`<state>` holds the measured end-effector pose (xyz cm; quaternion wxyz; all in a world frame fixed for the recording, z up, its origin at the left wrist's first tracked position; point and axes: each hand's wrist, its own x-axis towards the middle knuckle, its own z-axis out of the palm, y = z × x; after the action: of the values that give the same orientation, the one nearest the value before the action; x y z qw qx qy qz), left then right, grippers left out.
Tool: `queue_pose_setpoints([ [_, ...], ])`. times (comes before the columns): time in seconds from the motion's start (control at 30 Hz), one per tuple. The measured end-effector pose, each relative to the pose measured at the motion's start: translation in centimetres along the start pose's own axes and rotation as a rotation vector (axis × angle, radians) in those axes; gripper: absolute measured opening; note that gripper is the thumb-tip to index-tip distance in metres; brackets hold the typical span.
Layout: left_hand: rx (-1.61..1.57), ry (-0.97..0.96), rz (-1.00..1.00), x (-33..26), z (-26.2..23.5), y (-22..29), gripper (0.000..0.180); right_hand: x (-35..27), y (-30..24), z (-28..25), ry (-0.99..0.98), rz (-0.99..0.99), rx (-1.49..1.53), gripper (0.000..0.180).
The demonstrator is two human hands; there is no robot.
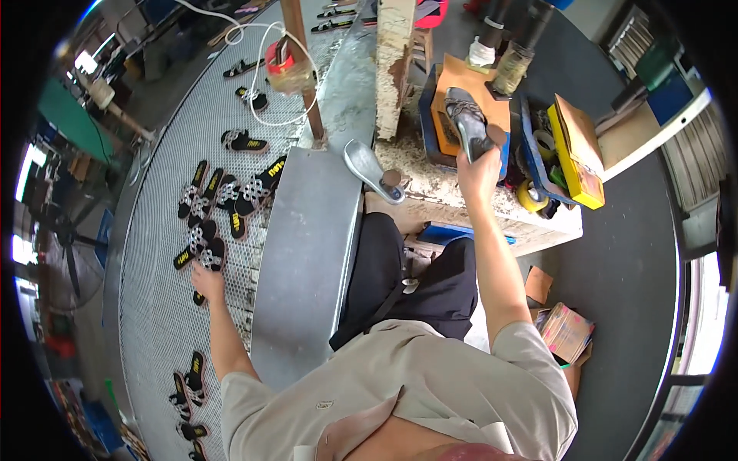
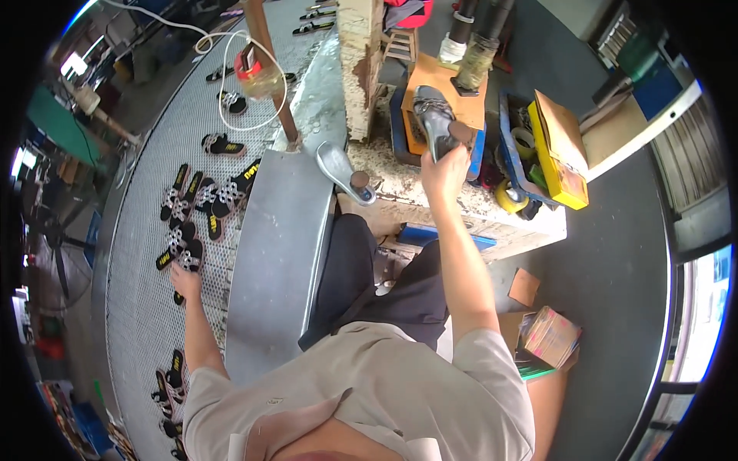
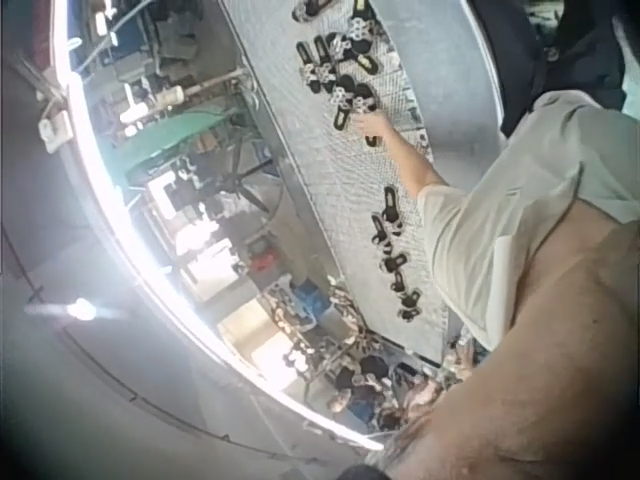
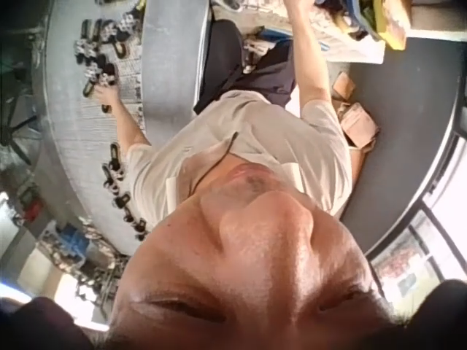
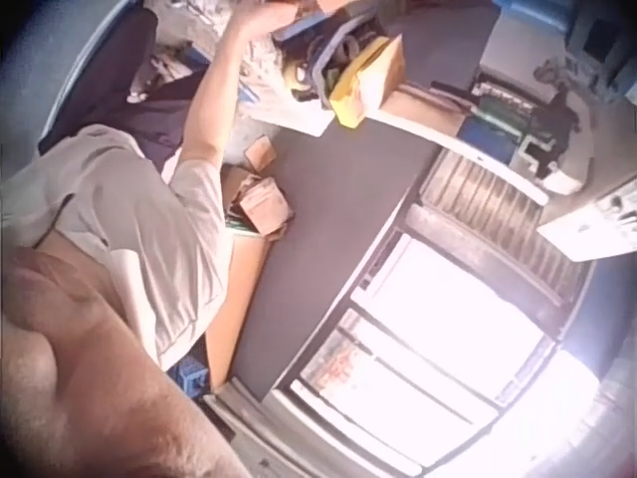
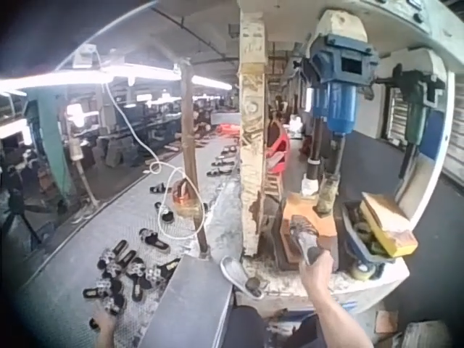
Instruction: Buff the edges and soles of sandals using a stationary buffing machine in a factory setting.
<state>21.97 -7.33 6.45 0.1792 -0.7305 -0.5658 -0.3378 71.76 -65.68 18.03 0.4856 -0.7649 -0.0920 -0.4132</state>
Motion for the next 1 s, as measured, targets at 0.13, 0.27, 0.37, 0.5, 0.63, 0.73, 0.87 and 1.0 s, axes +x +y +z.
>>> queue_pose_setpoints([
  [0.13,-0.145,-0.520,-0.190,1.7,-3.3,2.2,0.110,5.2,5.8,5.4,0.083,-0.114,-0.221,0.052],
  [0.27,-0.030,-0.590,-0.196,1.5,-3.5,-1.7,0.084,7.4,4.4,7.8,0.052,-0.044,-0.374,0.062],
  [0.37,0.142,-0.598,-0.103,-0.7,-3.0,-10.2,0.061,7.1,1.7,8.4,-0.013,-0.133,-0.653,0.081],
  [0.5,-0.281,-0.456,0.065,-2.2,-5.9,-9.7,0.045,4.2,1.5,2.9,0.204,-0.383,-0.395,0.076],
  [0.63,-0.247,-0.247,-0.055,-3.4,-8.8,-6.5,0.039,4.7,9.1,0.8,0.256,-0.503,-0.686,0.085],
  [0.73,-0.170,-0.315,-0.283,-1.0,-11.9,-7.4,0.030,5.1,7.6,0.7,0.114,-0.362,-0.676,0.090],
  [0.87,-0.125,-0.333,-0.308,-0.1,-6.5,-10.3,0.034,3.7,5.2,-0.5,0.077,-0.347,-0.693,0.090],
  [1.0,-0.199,-0.432,-0.236,-0.3,-3.7,-5.7,0.038,2.4,4.4,-1.1,0.049,-0.357,-0.678,0.084],
])
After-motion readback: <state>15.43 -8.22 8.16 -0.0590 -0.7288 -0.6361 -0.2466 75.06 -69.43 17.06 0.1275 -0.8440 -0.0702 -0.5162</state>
